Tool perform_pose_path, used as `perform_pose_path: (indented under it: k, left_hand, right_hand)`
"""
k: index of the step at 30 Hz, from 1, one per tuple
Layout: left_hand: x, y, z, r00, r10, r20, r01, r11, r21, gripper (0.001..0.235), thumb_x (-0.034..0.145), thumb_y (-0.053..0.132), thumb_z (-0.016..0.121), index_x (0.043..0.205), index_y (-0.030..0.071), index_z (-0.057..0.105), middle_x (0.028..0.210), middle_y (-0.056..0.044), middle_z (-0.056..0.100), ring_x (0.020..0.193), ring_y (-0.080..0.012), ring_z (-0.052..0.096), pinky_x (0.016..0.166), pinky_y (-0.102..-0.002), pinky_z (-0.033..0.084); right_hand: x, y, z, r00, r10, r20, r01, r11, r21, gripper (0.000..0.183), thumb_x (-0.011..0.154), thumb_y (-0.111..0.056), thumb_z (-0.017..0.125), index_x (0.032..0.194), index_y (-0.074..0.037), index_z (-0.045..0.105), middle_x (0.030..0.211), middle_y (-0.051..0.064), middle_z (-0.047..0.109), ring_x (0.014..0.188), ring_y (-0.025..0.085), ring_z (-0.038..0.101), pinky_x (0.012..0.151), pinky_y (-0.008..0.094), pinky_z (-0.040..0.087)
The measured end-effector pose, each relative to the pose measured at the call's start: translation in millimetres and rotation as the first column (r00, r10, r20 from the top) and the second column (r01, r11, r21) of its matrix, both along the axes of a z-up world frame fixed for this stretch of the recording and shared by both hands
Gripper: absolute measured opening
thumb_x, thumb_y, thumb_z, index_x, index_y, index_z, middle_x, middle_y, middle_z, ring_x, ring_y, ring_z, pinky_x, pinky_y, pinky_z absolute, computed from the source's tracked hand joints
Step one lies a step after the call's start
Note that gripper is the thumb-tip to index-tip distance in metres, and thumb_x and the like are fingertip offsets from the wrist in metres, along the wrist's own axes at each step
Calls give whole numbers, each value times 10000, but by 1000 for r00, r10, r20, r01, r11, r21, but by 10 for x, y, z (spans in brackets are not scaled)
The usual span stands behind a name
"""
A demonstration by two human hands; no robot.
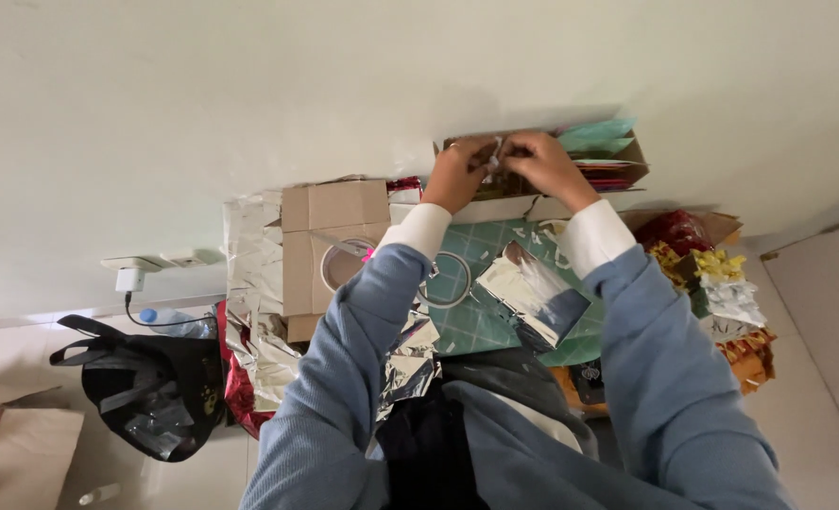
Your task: A person is wrapping a small gift, which involves cutting small strips of tape with scissors and applying them to secure the wrapping paper.
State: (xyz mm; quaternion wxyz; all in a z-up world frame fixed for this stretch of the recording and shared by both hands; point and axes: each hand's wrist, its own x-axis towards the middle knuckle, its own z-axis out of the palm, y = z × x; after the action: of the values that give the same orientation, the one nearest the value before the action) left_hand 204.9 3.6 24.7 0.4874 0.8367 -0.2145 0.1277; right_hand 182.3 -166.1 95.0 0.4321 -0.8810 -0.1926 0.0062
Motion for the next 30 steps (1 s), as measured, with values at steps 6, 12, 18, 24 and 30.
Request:
perform_pose_path:
  k: [6,12,18,24,30]
  left_hand:
    - [-49,9,80,995,-73,-68,64,989,-131,139,838,193,783,975,177,768,877,-55,752,854,-254,727,800,-398,588]
    - [-429,149,436,947,-256,-196,166,907,-386,160,910,168,736,1048,86,741,895,-97,730,833,-182,678,821,-337,566]
    - [-1113,254,632,884,-438,-163,247,734,-632,151,916,0,692,1061,8,733,892,-168,701,813,-223,703,779,-330,580]
    - [-1587,371,747,901,-391,-190,134,665,-734,144,900,43,754,1030,-12,722,910,-115,680,853,-151,642,774,-266,555]
    - [-1833,413,551,879,-427,-213,6,456,-890,68,950,46,682,993,-6,687,983,-194,719,870,-203,668,754,-250,519]
  right_hand:
    - [-72,-216,-18,995,91,-31,-83,974,213,176,952,-110,534,933,5,666,1175,173,552,1195,368,514,1065,589,373]
    - [-630,-286,156,983,164,-85,-102,863,495,230,941,-72,621,1161,-57,688,1081,72,646,1055,184,617,930,355,516]
    - [-1196,-115,81,990,-62,124,20,949,316,251,912,15,773,1157,-21,728,946,146,715,918,250,692,765,370,565]
    - [-1502,-27,40,928,-113,356,52,983,177,111,887,-69,839,976,-45,777,955,119,673,820,191,599,644,292,509]
    - [-1662,4,-8,974,189,125,-227,841,492,111,860,-95,824,902,-13,761,1049,133,656,857,149,577,722,309,504]
